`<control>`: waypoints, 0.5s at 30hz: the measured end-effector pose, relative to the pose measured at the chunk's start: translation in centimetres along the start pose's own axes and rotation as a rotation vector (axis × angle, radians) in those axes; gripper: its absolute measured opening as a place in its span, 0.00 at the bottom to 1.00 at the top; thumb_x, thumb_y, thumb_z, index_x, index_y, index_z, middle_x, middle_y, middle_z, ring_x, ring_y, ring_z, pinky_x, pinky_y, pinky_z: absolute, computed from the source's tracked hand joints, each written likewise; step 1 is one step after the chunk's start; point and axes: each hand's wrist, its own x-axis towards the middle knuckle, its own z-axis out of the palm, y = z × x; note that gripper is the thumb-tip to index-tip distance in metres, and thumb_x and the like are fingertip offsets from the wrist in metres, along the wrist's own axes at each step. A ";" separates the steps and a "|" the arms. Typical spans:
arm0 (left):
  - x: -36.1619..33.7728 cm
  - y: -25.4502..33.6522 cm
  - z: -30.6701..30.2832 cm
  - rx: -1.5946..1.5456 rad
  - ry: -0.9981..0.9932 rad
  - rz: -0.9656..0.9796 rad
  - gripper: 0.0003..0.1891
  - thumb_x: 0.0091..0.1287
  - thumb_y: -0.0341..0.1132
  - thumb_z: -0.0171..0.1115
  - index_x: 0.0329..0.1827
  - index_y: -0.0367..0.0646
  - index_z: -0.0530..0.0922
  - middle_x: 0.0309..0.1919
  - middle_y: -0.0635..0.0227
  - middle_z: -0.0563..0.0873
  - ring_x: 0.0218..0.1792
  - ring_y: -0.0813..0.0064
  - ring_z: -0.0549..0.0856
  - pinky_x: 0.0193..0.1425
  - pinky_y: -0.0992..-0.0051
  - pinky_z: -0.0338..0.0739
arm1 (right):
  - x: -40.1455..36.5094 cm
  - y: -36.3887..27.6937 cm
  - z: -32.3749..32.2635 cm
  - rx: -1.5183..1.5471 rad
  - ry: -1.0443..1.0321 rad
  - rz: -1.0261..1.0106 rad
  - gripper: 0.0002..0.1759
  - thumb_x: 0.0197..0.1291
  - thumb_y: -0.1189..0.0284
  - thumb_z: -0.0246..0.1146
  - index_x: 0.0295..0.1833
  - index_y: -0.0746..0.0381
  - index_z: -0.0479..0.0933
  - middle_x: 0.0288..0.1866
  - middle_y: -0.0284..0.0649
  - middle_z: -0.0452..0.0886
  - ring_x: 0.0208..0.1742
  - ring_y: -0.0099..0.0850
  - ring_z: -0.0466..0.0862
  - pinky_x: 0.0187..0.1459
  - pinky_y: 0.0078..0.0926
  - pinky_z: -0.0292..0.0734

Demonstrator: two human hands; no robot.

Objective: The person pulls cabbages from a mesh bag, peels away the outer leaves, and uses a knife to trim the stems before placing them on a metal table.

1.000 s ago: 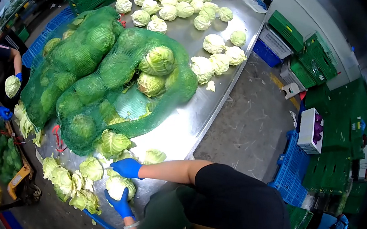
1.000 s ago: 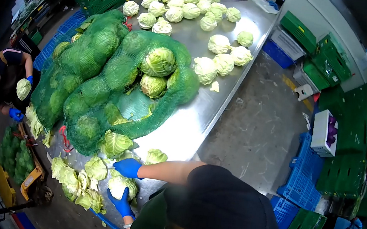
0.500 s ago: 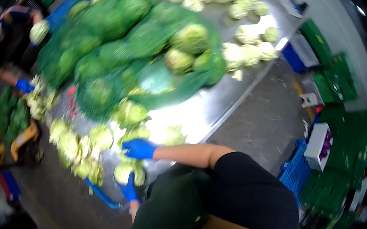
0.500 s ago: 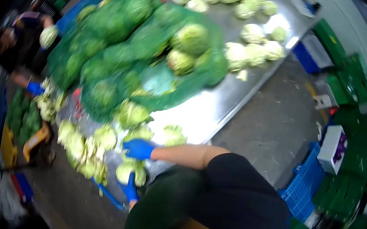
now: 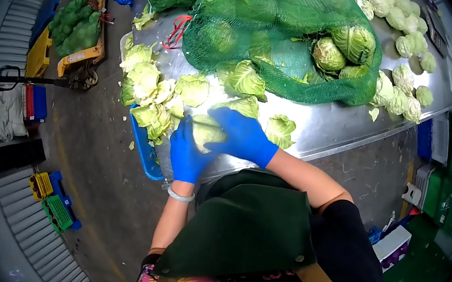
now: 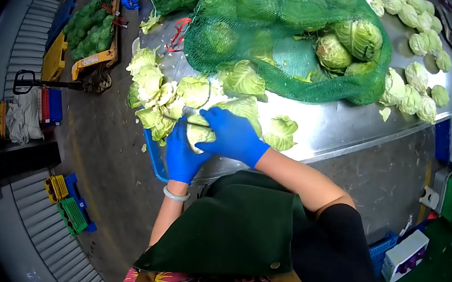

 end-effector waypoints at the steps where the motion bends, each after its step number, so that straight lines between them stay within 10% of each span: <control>1: 0.2 0.5 -0.3 0.003 -0.002 0.006 0.50 0.47 0.54 0.78 0.71 0.36 0.67 0.63 0.46 0.77 0.56 0.48 0.79 0.62 0.54 0.73 | -0.1 -0.1 0.8 -0.088 0.011 -0.052 0.36 0.54 0.50 0.71 0.66 0.56 0.73 0.59 0.45 0.79 0.54 0.44 0.83 0.53 0.40 0.80; 9: -0.2 2.9 -1.1 0.107 -0.147 0.083 0.54 0.40 0.46 0.83 0.73 0.40 0.66 0.66 0.49 0.73 0.60 0.47 0.73 0.64 0.53 0.70 | 1.0 5.8 0.0 0.034 0.154 0.231 0.13 0.52 0.62 0.66 0.38 0.59 0.79 0.34 0.45 0.84 0.37 0.45 0.85 0.39 0.42 0.79; 13: -1.3 -0.1 -0.5 -0.203 -0.153 0.050 0.53 0.43 0.41 0.81 0.75 0.39 0.64 0.71 0.53 0.69 0.66 0.52 0.73 0.70 0.57 0.70 | 0.6 10.0 -2.1 -0.044 0.192 0.432 0.12 0.53 0.63 0.63 0.38 0.60 0.78 0.38 0.53 0.83 0.40 0.54 0.83 0.43 0.48 0.78; 15: -2.5 -3.0 1.2 -1.034 -0.085 -0.318 0.52 0.46 0.35 0.79 0.77 0.40 0.60 0.71 0.55 0.69 0.69 0.56 0.72 0.74 0.58 0.68 | 0.0 11.1 -3.9 -0.257 0.085 0.479 0.15 0.53 0.63 0.65 0.43 0.61 0.80 0.42 0.53 0.84 0.43 0.53 0.84 0.45 0.46 0.79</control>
